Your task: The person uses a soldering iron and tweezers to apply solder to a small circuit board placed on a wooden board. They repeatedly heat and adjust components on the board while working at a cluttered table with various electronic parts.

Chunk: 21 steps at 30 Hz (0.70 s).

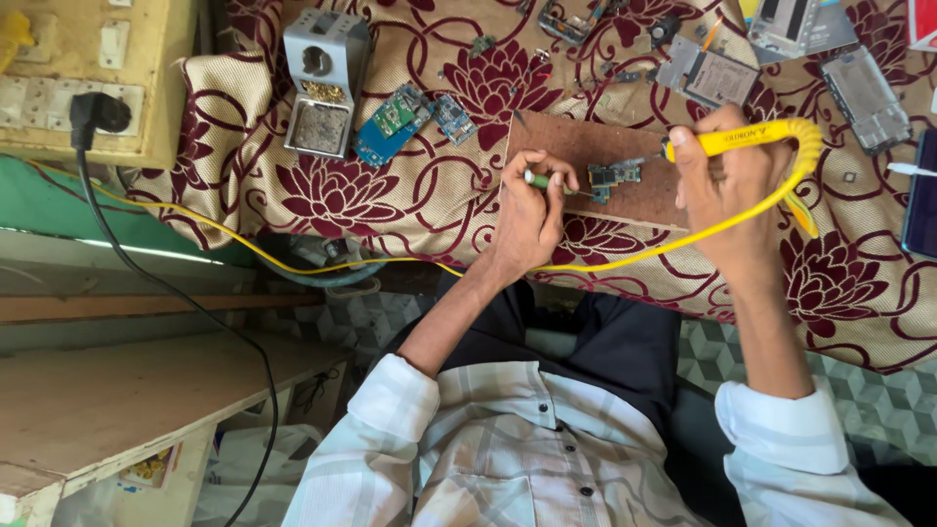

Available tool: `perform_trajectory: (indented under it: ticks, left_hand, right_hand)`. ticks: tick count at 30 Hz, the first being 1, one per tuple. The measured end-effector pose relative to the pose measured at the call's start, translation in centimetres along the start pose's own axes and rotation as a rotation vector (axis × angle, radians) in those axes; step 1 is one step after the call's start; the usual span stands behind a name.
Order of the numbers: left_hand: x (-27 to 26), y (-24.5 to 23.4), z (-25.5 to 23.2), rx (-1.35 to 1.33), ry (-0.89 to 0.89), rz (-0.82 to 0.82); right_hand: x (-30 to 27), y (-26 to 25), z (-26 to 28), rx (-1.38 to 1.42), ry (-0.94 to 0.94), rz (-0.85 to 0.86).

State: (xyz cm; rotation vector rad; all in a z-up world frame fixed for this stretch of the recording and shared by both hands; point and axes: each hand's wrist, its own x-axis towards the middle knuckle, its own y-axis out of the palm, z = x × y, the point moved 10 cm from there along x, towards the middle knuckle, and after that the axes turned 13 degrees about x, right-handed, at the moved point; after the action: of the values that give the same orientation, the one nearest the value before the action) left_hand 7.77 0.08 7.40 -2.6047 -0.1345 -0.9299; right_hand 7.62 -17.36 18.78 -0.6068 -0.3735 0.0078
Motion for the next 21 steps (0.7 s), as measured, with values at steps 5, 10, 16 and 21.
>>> perform_trajectory:
  ticks: [5, 10, 16, 21]
  left_hand:
    - [-0.1, 0.1, 0.1, -0.014, -0.019, 0.015]
    - [0.1, 0.0, -0.2, 0.022, 0.020, -0.010]
    - [0.0, 0.2, -0.2, 0.013, 0.014, 0.005]
    - [-0.5, -0.4, -0.2, 0.026, 0.016, -0.040]
  right_hand:
    - [-0.3, 0.5, 0.2, 0.228, 0.049, -0.029]
    - [-0.6, 0.6, 3.0, -0.092, -0.114, 0.063]
    - [-1.2, 0.3, 2.4, -0.143, -0.083, -0.051]
    - [-2.7, 0.2, 3.4, -0.245, -0.114, -0.174]
